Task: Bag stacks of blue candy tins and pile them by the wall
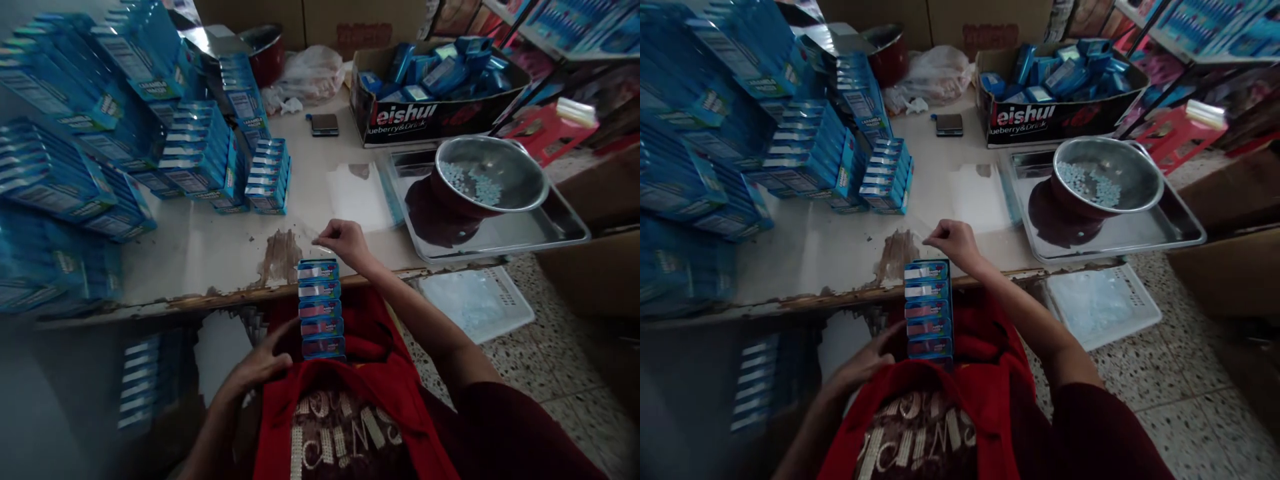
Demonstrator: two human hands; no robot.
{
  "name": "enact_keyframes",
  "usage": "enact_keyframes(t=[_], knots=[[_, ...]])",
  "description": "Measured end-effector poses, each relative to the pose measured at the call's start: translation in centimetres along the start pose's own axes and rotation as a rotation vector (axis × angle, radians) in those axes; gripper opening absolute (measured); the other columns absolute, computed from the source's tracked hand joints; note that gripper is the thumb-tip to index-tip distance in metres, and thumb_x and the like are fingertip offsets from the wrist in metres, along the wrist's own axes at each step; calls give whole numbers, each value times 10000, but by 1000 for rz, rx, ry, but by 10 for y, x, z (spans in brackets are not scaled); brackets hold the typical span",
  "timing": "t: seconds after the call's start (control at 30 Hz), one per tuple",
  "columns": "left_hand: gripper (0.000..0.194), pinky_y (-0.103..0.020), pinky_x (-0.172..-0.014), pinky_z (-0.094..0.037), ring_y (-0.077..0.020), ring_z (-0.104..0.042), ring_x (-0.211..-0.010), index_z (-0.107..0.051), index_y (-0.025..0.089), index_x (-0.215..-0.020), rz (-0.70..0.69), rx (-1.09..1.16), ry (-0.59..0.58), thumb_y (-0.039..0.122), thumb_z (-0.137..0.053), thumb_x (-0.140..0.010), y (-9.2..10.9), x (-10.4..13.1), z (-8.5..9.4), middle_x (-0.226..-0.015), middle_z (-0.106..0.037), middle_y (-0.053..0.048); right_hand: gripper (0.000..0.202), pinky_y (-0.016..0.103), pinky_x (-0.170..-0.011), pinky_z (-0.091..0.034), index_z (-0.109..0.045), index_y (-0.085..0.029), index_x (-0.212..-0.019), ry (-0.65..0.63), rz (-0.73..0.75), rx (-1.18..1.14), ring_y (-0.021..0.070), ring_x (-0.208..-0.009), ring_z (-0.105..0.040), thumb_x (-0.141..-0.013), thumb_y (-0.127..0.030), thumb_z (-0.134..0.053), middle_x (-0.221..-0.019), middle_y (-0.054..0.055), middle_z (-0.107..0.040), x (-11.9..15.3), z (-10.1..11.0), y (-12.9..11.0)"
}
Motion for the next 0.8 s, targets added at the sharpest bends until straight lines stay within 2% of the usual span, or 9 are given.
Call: enact_keyframes(t=[0.07,0.13,0.2,0.23,0.3,0.43,0.57,0.7,0.8], knots=[[594,-572,-1121,-585,-410,-731,-1254,-819,290,-1159,-9,-120,297,738,-803,-769,36,0,62,-1316,-786,-135,237,257,-695,-409,-725,-172,-733,3,84,141,129,-717,-626,-826,-270,-920,-771,9,-760,-9,-2,-19],[457,-516,-1024,-625,-333,-767,-1095,-794,285,-1235,-169,-261,666,606,-736,-916,98,-1,118,-1207,-808,-101,222,265,-725,-389,-726,-172,-744,-83,171,310,138,-756,-635,-839,-233,-916,-814,17,-774,-18,-17,-36],[329,-522,-1131,-548,-330,-708,-1221,-813,274,-1186,-433,-593,804,486,-752,-943,168,-18,133,-1288,-783,-107,180,272,-738,-367,-743,-174,-770,-175,220,451,153,-797,-649,-856,-207,-898,-851,27,-788,-25,-32,-44],[283,-542,-1161,-511,-343,-673,-1281,-817,271,-1180,-525,-761,778,422,-743,-953,193,-35,129,-1329,-769,-109,155,274,-736,-358,-755,-177,-789,-204,230,500,159,-809,-655,-868,-208,-884,-863,30,-793,-28,-37,-46],[223,-538,-1093,-525,-356,-658,-1264,-826,234,-1126,-605,-1046,641,303,-689,-965,217,-75,116,-1307,-767,-129,107,273,-727,-348,-780,-188,-827,-223,234,554,164,-817,-663,-892,-220,-859,-877,29,-800,-32,-42,-46],[206,-450,-838,-545,-337,-692,-1014,-803,169,-899,-479,-1363,436,175,-608,-967,209,-125,107,-967,-761,-153,90,269,-711,-332,-798,-195,-849,-278,225,570,157,-798,-649,-866,-220,-883,-862,16,-789,-34,-51,-38],[153,-365,-681,-454,-287,-690,-869,-774,150,-889,-299,-1450,327,133,-639,-958,184,-130,109,-893,-730,-116,146,253,-710,-337,-798,-175,-887,-360,209,442,131,-740,-616,-867,-268,-909,-811,-3,-759,-29,-60,-24],[124,-358,-630,-386,-281,-697,-855,-756,173,-901,-258,-1386,429,188,-662,-982,169,-119,110,-924,-741,-106,77,259,-737,-368,-837,-199,-962,-415,228,453,144,-788,-652,-970,-259,-789,-861,13,-792,-18,-54,-9],[130,-370,-642,-390,-293,-705,-892,-748,185,-918,-320,-1362,536,127,-634,-944,160,-111,104,-952,-758,-128,192,273,-803,-405,-847,-216,-1119,-395,208,531,175,-918,-711,-1016,-200,-686,-1015,45,-835,-10,-38,3]])
Point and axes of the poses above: each hand's wrist, its own x-axis away from the middle knuckle, its own z-axis out of the back of the hand, y = z × x, the point moved 10 cm from there along -x, towards the middle knuckle
